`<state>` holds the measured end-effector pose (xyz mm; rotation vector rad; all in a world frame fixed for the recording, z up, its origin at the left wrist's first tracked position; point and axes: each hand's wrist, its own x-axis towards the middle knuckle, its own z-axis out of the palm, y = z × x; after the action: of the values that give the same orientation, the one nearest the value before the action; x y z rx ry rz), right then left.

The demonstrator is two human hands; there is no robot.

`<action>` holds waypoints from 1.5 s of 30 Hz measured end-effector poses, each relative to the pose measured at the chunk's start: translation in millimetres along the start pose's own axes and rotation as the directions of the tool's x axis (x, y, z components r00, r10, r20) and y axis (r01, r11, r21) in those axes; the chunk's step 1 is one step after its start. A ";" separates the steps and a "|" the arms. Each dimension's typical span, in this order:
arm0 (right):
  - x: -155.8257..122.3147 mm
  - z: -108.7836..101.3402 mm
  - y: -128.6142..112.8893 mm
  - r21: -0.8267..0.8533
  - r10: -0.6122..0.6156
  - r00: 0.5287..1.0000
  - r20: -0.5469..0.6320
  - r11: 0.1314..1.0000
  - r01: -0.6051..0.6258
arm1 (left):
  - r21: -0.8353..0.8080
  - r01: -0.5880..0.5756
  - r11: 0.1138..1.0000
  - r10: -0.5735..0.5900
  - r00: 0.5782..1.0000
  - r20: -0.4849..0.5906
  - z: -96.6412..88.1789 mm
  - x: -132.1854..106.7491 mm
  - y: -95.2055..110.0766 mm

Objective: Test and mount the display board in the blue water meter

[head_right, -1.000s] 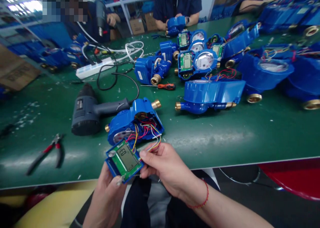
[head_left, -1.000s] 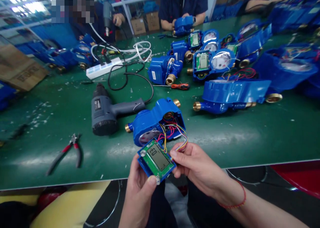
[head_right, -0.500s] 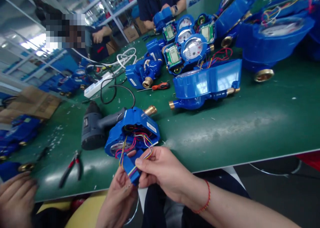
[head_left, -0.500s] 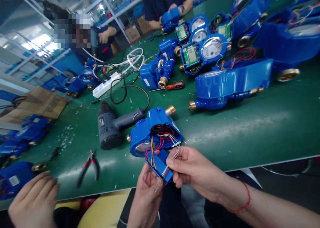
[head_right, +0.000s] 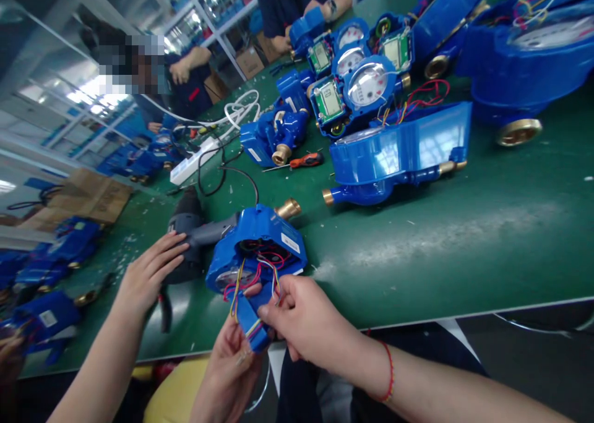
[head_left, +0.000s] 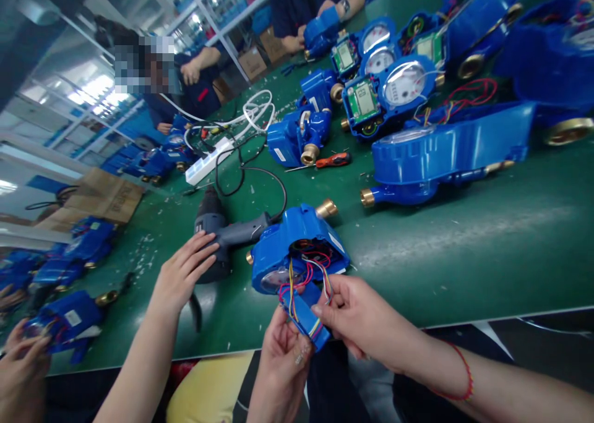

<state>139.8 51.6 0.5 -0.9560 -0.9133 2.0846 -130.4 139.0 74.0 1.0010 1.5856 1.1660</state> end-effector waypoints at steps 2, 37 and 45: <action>2.6 0.8 3.9 -0.093 -0.014 1.000 -0.021 0.996 0.012 | -0.017 -0.003 1.000 0.003 1.000 -0.017 -2.2 -8.6 5.8; 55.8 -52.4 -98.0 -0.781 -0.560 0.743 0.367 0.248 0.573 | 0.236 -0.438 0.868 0.402 0.897 0.185 89.7 -98.9 -38.6; 97.3 -23.1 -90.8 -0.637 -0.549 0.706 0.448 0.357 0.683 | 0.164 -0.329 0.930 0.310 0.942 0.128 97.2 -99.3 -44.1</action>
<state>133.1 183.8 27.4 -0.6259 -2.0057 1.0439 -14.9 58.7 36.0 1.4609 1.5063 1.1778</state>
